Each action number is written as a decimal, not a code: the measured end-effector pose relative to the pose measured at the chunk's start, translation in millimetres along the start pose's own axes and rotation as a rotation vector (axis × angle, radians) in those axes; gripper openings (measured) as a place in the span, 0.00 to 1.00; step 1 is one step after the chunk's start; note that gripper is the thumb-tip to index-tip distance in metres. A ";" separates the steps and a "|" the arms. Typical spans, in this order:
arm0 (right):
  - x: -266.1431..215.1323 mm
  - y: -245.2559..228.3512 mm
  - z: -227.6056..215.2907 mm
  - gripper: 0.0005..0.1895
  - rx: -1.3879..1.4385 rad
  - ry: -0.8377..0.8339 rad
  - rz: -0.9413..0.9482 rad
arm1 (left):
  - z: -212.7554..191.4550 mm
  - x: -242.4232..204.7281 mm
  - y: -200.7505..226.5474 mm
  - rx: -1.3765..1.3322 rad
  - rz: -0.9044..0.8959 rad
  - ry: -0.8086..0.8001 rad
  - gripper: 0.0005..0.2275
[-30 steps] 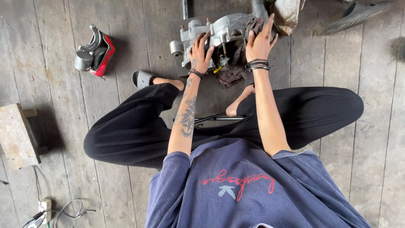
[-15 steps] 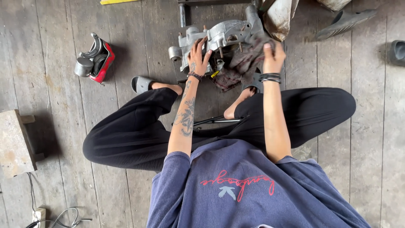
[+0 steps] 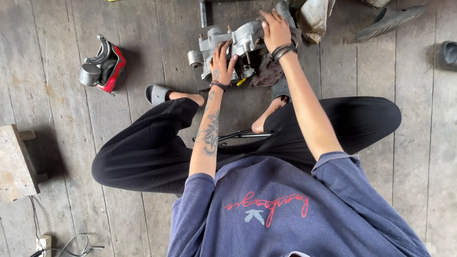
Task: The person sits on the floor and cleans a metallic engine casing using a yellow-handled brush and a dark cloth. They scrub various surfaces of the casing and wipe away debris with the cloth.
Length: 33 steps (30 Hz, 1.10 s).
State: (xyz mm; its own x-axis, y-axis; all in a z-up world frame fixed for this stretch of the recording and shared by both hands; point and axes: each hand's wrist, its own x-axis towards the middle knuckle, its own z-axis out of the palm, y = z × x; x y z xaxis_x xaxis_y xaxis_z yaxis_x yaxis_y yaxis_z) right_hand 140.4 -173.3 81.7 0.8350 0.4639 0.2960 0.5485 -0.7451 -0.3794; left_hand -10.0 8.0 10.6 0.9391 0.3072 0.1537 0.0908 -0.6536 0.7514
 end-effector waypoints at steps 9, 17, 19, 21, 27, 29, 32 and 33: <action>-37.7 -42.5 -55.9 0.25 0.102 0.223 0.017 | 7.9 -2.1 -0.3 0.079 -0.050 0.003 0.27; -24.3 -14.3 -73.5 0.12 0.230 0.286 0.171 | 4.3 2.8 3.9 0.050 -0.059 -0.029 0.27; -19.0 3.6 -67.8 0.11 0.282 0.208 0.227 | 1.2 -1.7 1.6 0.040 -0.064 -0.047 0.27; -9.2 28.1 -61.9 0.07 0.573 0.134 0.195 | 4.1 1.7 -0.8 0.032 -0.059 -0.039 0.27; 4.3 -23.5 -112.5 0.25 0.408 -0.047 -0.219 | 4.2 -0.5 0.2 0.049 -0.049 -0.035 0.28; -4.2 -20.1 -97.3 0.22 0.277 -0.047 -0.189 | 1.9 -0.7 1.7 0.046 -0.051 -0.036 0.28; -12.4 -24.3 -81.6 0.18 0.057 0.040 -0.180 | 2.2 0.5 4.0 0.042 -0.055 -0.028 0.27; -16.0 -28.2 -76.7 0.17 -0.027 0.127 -0.193 | 1.6 -0.4 4.1 0.045 -0.057 -0.027 0.27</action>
State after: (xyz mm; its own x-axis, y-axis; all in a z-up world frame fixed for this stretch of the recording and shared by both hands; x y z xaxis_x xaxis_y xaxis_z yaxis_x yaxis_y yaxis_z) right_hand 108.2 -196.5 154.9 0.7015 0.5360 0.4697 0.6946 -0.6617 -0.2823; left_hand -9.5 4.1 12.6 0.9405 0.3267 0.0936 0.1588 -0.6660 0.7289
